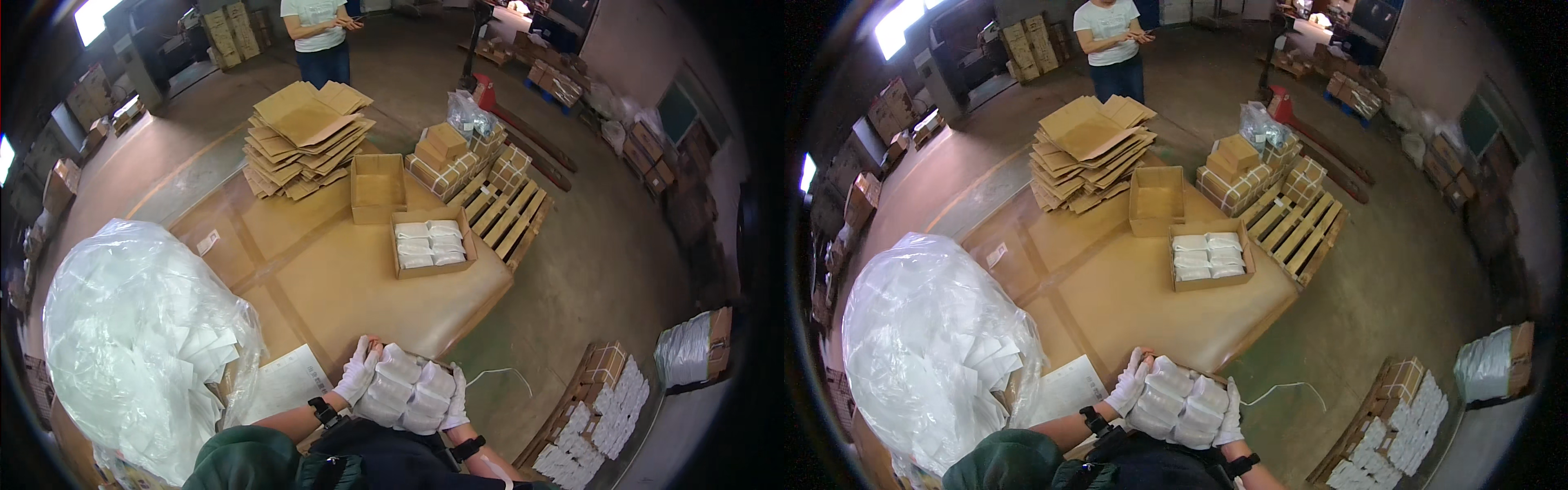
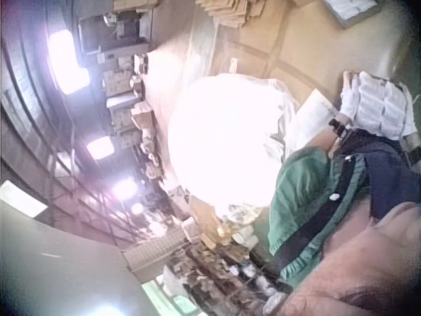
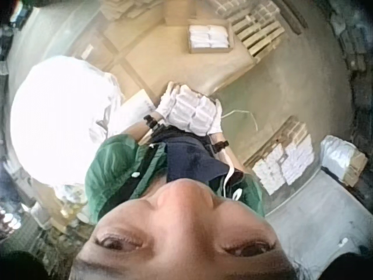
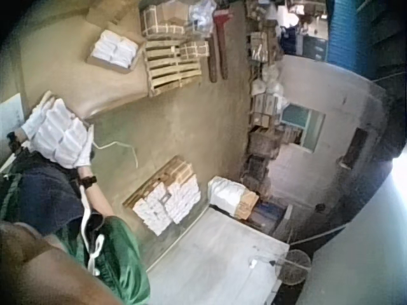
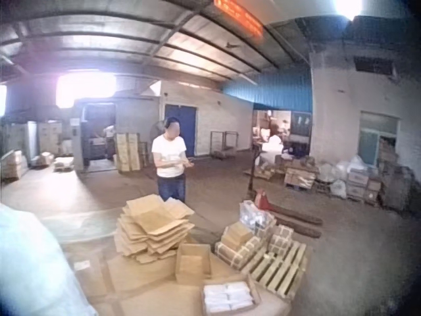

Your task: Packing cylindrical industrial parts into bags and then into cardboard boxes.

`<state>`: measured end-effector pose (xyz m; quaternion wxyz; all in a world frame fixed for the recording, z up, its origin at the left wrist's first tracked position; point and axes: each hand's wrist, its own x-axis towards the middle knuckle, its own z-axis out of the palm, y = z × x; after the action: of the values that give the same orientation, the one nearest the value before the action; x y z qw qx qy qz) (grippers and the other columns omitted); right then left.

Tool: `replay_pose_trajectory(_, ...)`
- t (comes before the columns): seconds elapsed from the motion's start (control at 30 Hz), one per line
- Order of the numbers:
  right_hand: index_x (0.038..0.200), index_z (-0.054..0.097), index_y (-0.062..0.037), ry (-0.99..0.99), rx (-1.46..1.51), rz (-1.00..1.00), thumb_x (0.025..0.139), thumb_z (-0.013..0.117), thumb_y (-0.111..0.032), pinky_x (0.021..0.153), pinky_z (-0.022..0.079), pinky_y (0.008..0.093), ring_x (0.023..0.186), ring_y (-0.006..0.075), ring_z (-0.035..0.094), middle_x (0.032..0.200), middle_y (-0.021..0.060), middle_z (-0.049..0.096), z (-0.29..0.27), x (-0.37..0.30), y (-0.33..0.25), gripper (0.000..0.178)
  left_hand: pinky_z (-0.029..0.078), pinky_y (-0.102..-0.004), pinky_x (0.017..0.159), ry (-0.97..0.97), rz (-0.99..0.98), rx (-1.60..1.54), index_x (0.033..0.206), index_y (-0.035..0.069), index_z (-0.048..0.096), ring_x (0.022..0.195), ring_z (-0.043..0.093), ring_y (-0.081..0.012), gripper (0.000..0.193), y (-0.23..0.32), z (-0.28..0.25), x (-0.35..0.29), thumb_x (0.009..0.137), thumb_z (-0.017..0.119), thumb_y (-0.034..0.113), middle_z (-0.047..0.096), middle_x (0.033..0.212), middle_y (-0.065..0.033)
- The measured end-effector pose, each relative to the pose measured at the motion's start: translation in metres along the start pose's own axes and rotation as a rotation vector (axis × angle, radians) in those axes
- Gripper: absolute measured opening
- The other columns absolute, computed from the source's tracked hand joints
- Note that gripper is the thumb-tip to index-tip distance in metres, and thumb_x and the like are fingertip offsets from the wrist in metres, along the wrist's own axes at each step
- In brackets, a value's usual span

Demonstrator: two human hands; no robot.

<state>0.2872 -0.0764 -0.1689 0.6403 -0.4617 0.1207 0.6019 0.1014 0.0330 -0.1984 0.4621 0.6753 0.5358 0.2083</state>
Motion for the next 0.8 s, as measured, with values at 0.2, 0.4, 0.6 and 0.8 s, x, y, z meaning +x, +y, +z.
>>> replay_pose_trajectory(0.2,0.120,0.056,-0.0092,-0.013,-0.159,0.087,0.084,0.054,-0.058,0.092,0.047,0.0377,0.105,0.0249,0.058,0.115,0.0083,0.061,-0.019,0.002,-0.005,0.061,0.050,-0.0423,0.082,-0.015,0.208,0.265,0.130,0.013,0.039,0.103,0.056,-0.0375,0.036,-0.019,0.006,-0.007,0.095,0.041,0.021,0.040,0.134,-0.0157)
replay_pose_trajectory(0.4,0.128,0.052,-0.0082,-0.290,0.154,0.317,0.086,0.047,-0.060,0.097,0.043,0.0384,0.110,0.0251,0.055,0.125,0.0091,0.057,-0.090,-0.003,-0.023,0.066,0.047,-0.0409,0.089,-0.080,0.175,0.492,0.133,0.010,0.035,0.108,0.055,-0.0357,0.040,0.002,0.052,-0.043,0.096,0.042,0.023,0.039,0.136,-0.0186)
replay_pose_trajectory(0.6,0.137,0.042,-0.0102,-0.347,0.550,0.210,0.095,0.037,-0.044,0.114,0.019,0.0386,0.132,0.0192,0.033,0.140,0.0074,0.042,-0.206,-0.028,-0.063,0.054,0.040,-0.0365,0.097,-0.551,-0.695,-0.808,0.125,0.013,0.049,0.115,0.050,-0.0206,0.061,0.124,0.132,-0.059,0.092,0.033,0.061,0.048,0.130,-0.0074)
replay_pose_trajectory(0.8,0.136,0.044,-0.0072,0.024,0.231,0.020,0.093,0.043,-0.051,0.108,0.027,0.0299,0.130,0.0190,0.036,0.142,0.0065,0.040,-0.225,-0.111,-0.118,0.061,0.039,-0.0384,0.100,-0.578,-0.549,-0.642,0.125,0.006,0.048,0.117,0.049,-0.0229,0.082,0.145,0.194,-0.060,0.083,0.031,0.075,0.052,0.127,-0.0080)
